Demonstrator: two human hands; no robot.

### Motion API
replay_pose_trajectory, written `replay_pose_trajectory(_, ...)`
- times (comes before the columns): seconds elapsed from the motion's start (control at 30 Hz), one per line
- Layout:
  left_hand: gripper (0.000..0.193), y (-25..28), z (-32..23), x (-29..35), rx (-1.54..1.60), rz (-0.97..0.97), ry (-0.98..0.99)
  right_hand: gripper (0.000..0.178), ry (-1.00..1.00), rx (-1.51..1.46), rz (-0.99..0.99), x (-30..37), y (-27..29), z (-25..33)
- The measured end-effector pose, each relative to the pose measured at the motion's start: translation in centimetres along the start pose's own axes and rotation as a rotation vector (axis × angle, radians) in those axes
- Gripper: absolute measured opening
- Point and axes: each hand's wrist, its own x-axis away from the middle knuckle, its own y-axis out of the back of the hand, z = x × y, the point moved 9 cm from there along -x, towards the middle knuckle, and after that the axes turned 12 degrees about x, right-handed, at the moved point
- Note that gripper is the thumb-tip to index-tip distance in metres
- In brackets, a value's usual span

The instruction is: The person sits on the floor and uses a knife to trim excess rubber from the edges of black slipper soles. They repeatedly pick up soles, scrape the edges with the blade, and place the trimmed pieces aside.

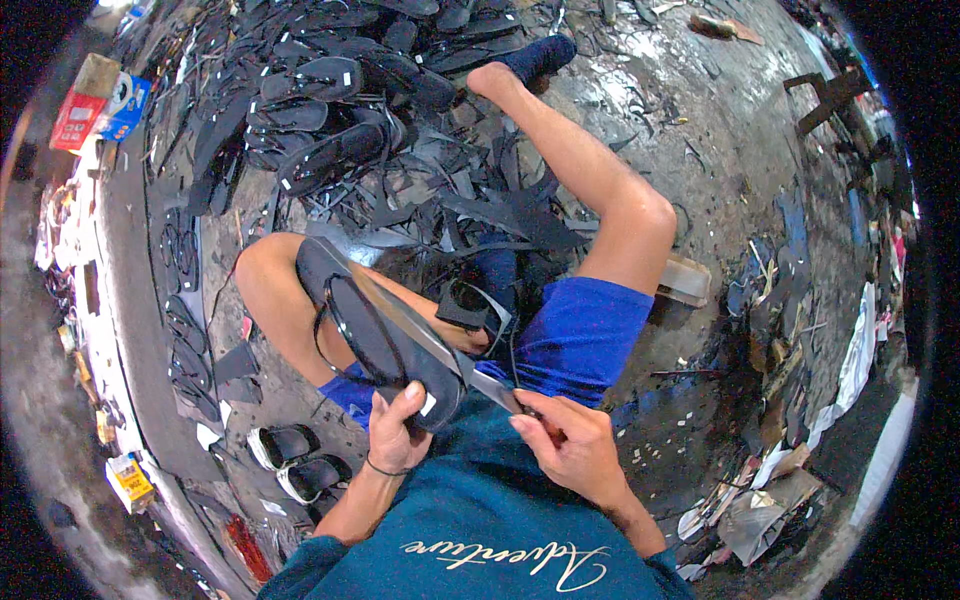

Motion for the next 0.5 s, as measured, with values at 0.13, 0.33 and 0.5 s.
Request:
replay_pose_trajectory(0.13, 0.046, 1.8, 0.4, 0.5, 0.076, 0.001, 0.075, 0.026, 0.033, -0.065, 0.009, -2.4, -2.0, 1.3)
replay_pose_trajectory(0.33, 0.059, 1.5, 0.1, 2.3, 0.021, 0.013, 0.005, 0.024, 0.049, -0.123, 0.031, -6.4, -4.5, 2.6)
replay_pose_trajectory(0.5, 0.056, 3.6, 0.0, 2.1, 0.072, -0.028, 0.060, 0.026, 0.009, -0.164, 0.113, -4.1, -3.6, 0.7)
